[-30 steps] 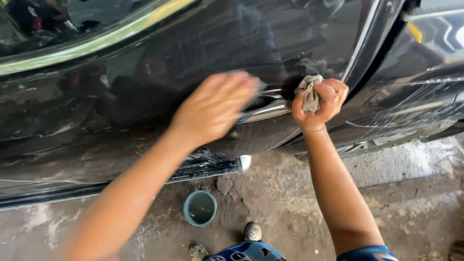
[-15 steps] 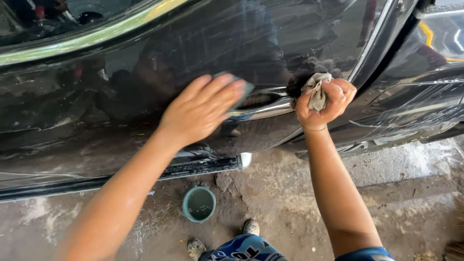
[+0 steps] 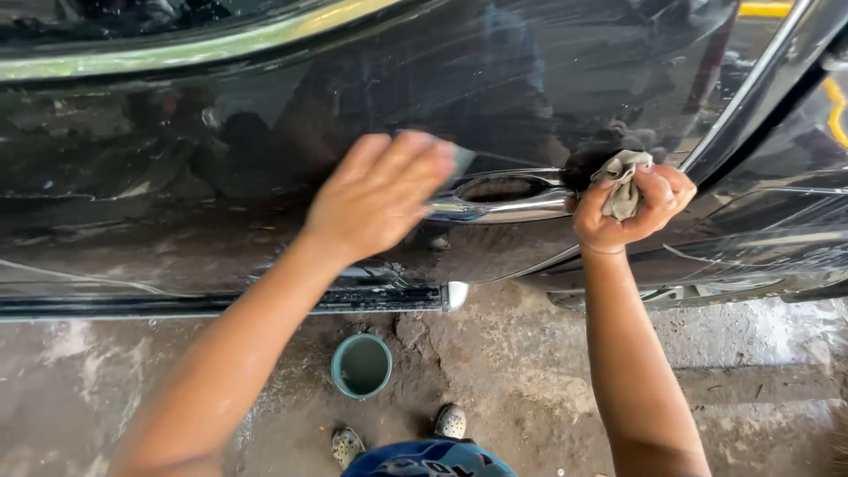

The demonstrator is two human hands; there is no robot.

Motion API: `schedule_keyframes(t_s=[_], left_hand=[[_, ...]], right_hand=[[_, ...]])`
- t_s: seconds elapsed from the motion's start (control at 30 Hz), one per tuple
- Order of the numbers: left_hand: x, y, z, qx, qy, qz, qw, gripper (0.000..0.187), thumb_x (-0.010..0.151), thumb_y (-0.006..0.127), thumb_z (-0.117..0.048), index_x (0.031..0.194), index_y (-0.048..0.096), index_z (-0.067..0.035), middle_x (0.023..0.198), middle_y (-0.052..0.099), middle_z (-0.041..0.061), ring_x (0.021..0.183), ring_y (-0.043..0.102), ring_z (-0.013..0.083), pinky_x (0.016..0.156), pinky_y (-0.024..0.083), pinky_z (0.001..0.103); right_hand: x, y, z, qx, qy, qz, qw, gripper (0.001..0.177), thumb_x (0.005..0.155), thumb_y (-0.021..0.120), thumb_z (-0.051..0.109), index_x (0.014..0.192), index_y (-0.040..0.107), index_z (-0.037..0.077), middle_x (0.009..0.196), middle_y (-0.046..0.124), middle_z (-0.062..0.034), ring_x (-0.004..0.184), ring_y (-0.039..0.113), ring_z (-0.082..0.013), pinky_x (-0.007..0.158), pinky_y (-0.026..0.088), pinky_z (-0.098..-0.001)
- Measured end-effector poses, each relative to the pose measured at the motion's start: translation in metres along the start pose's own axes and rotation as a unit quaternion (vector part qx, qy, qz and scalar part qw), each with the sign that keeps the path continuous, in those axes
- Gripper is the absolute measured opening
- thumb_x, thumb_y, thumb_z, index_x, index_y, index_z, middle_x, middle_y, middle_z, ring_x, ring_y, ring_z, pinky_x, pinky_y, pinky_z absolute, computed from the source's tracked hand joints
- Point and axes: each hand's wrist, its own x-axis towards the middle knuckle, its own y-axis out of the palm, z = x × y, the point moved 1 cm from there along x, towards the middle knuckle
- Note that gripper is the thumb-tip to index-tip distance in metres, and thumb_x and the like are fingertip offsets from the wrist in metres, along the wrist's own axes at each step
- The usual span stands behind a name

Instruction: The person scrubs the side panel of a black car using a small sponge and a cloth. They repeatedly dip the sponge into a small bucket on the ground to wet it and wipe the car's surface in circular motions.

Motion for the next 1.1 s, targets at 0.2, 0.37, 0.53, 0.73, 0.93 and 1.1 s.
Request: schedule_keyframes(t_s=[0.2,0.37,0.53,0.73,0.93,1.1], left_hand=[[0.060,0.012,-0.039,-0.079,-0.098,-0.100,0.987,0.063,0.108,0.064,-0.033,0.164,0.042,-0.013,0.172,0.030,0.003,0.160,0.019,0.0228,0.128,0.019,0.047],[0.152,0.035,-0.067,-0.107,0.006,-0.132,0.985,0.055,0.115,0.059,-0.024,0.163,0.042,-0.005,0.172,0.034,0.004,0.160,0.027,0.0199,0.133,0.024,0.043],[0.053,-0.024,-0.008,-0.026,-0.070,-0.032,0.997,0.070,0.110,0.066,-0.037,0.167,0.036,-0.010,0.177,0.023,0.002,0.164,0.011,0.0222,0.128,0.009,0.051],[0.124,0.020,-0.058,-0.026,-0.077,-0.090,0.993,0.065,0.113,0.057,-0.034,0.169,0.031,-0.011,0.174,0.019,0.005,0.164,0.011,0.0269,0.134,0.006,0.051],[0.104,-0.034,0.001,0.014,0.013,-0.010,1.000,0.068,0.112,0.059,-0.043,0.168,0.033,-0.013,0.180,0.016,0.000,0.167,0.010,0.0203,0.137,0.005,0.043],[0.071,-0.018,-0.004,0.024,-0.109,-0.057,0.992,0.067,0.113,0.059,-0.041,0.166,0.033,-0.010,0.173,0.019,0.008,0.161,0.010,0.0297,0.130,0.004,0.051]], right_hand=[[-0.002,0.000,0.002,-0.002,0.018,-0.007,1.000,0.023,0.094,0.070,0.017,0.108,0.054,0.007,0.103,0.049,-0.0117,0.102,0.051,-0.0281,0.093,0.043,-0.0432],[-0.015,-0.006,-0.017,0.017,0.090,-0.046,0.995,0.022,0.103,0.069,0.019,0.114,0.055,0.007,0.108,0.053,-0.0110,0.107,0.054,-0.0277,0.093,0.047,-0.0418],[-0.011,-0.007,-0.014,-0.028,0.022,-0.039,0.999,0.025,0.093,0.070,0.018,0.109,0.054,0.009,0.103,0.049,-0.0109,0.102,0.051,-0.0280,0.092,0.043,-0.0425],[-0.015,-0.007,-0.011,-0.014,0.034,-0.030,0.999,0.027,0.094,0.072,0.017,0.112,0.053,0.010,0.103,0.050,-0.0116,0.101,0.051,-0.0277,0.092,0.044,-0.0412],[-0.016,-0.006,-0.010,-0.031,0.043,-0.043,0.998,0.028,0.090,0.071,0.017,0.112,0.055,0.010,0.105,0.053,-0.0127,0.102,0.051,-0.0284,0.093,0.043,-0.0432],[-0.019,-0.003,-0.007,-0.036,0.064,-0.050,0.996,0.028,0.092,0.074,0.017,0.111,0.055,0.010,0.105,0.051,-0.0114,0.101,0.051,-0.0281,0.092,0.044,-0.0422]])
